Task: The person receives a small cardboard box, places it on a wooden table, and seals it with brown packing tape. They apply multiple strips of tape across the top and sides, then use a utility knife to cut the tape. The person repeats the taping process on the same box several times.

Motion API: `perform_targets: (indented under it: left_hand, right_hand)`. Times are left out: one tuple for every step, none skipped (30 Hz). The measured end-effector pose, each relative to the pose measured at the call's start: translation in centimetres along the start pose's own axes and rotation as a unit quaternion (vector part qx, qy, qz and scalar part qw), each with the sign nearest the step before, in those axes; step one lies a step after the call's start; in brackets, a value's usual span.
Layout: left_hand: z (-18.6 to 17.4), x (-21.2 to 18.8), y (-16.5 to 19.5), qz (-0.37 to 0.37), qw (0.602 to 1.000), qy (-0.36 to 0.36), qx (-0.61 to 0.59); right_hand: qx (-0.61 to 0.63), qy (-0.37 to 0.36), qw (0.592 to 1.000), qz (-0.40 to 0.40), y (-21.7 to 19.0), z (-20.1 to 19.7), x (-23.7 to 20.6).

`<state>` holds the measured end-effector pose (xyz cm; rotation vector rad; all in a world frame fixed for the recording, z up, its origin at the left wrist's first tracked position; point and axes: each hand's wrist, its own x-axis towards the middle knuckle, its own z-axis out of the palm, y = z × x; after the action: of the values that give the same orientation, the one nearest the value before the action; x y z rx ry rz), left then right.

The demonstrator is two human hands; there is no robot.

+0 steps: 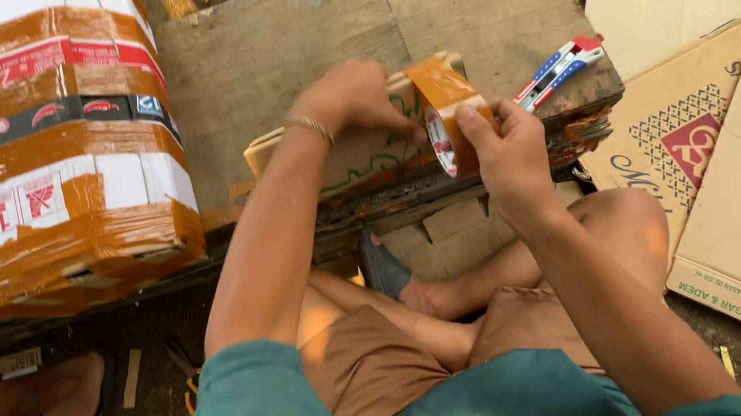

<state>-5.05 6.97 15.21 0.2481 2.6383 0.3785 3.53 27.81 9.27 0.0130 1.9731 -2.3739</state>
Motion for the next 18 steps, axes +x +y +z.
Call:
perform_targets:
  left_hand:
    - [-0.6, 0.4, -0.7, 0.0, 0.999, -0.014, -0.05]
    - [-1.3, 0.8, -1.2, 0.002, 0.995, -0.024, -0.098]
    - [-1.3, 0.9, -1.5, 0.042, 0.996, 0.038, -0.067]
    - [-1.1, 1.0, -1.6, 0.083, 0.991, 0.1, -0.035]
    - [-0.9, 1.0, -1.6, 0.122, 0.979, 0.162, -0.002]
    - [-0.3, 0.5, -1.6, 0.104, 0.978, 0.18, 0.031]
    - [1.2, -0.2, -1.2, 0.088, 0.976, 0.191, 0.061]
    - [2.8, -0.9, -0.6, 0.073, 0.972, 0.201, 0.093]
    - [3.8, -1.3, -0.1, 0.079, 0.944, 0.29, 0.135]
    - [4.9, -1.6, 0.5, 0.082, 0.907, 0.377, 0.173]
    - [5.8, -1.9, 0.9, 0.081, 0.862, 0.456, 0.206]
    - [6.1, -1.8, 1.0, 0.061, 0.895, 0.403, 0.181]
    - [6.3, -1.6, 1.1, 0.04, 0.922, 0.353, 0.155]
    - [6.2, -1.4, 1.0, 0.018, 0.944, 0.304, 0.129]
    - [5.8, -0.9, 0.8, 0.021, 0.944, 0.301, 0.131]
    - [5.7, -0.7, 0.8, 0.023, 0.946, 0.295, 0.13]
    - [5.5, -0.4, 0.7, 0.022, 0.949, 0.288, 0.13]
    - [5.2, -0.2, 0.6, 0.009, 0.951, 0.278, 0.136]
  right_hand:
    - [0.021, -0.019, 1.0, -0.012, -0.6, 0.4, 0.5]
    - [0.042, -0.039, 0.998, -0.028, -1.1, 0.8, 1.1]
    - [0.036, -0.049, 0.997, -0.041, -1.5, 1.3, 1.6]
    - [0.03, -0.057, 0.996, -0.054, -1.8, 1.6, 2.1]
    - [0.025, -0.068, 0.995, -0.068, -2.0, 2.0, 2.7]
    - [0.028, -0.069, 0.995, -0.059, -2.1, 2.3, 3.1]
    - [0.029, -0.067, 0.996, -0.043, -2.3, 2.6, 3.3]
    - [0.031, -0.061, 0.997, -0.028, -2.3, 2.8, 3.4]
    - [0.048, -0.062, 0.996, -0.032, -2.5, 3.0, 3.6]
    - [0.063, -0.066, 0.995, -0.035, -2.6, 3.1, 3.7]
    - [0.076, -0.068, 0.994, -0.032, -2.8, 3.1, 3.7]
    - [0.077, -0.064, 0.995, -0.012, -3.1, 2.9, 3.7]
    - [0.076, -0.062, 0.995, 0.002, -3.4, 2.7, 3.6]
    - [0.077, -0.06, 0.995, 0.015, -3.7, 2.4, 3.6]
    - [0.073, -0.058, 0.996, 0.01, -3.8, 2.1, 3.6]
    - [0.067, -0.056, 0.996, 0.01, -3.9, 1.5, 3.1]
    - [0.063, -0.056, 0.996, 0.012, -3.7, 1.0, 2.7]
    - [0.052, -0.048, 0.997, 0.024, -3.2, 1.1, 2.2]
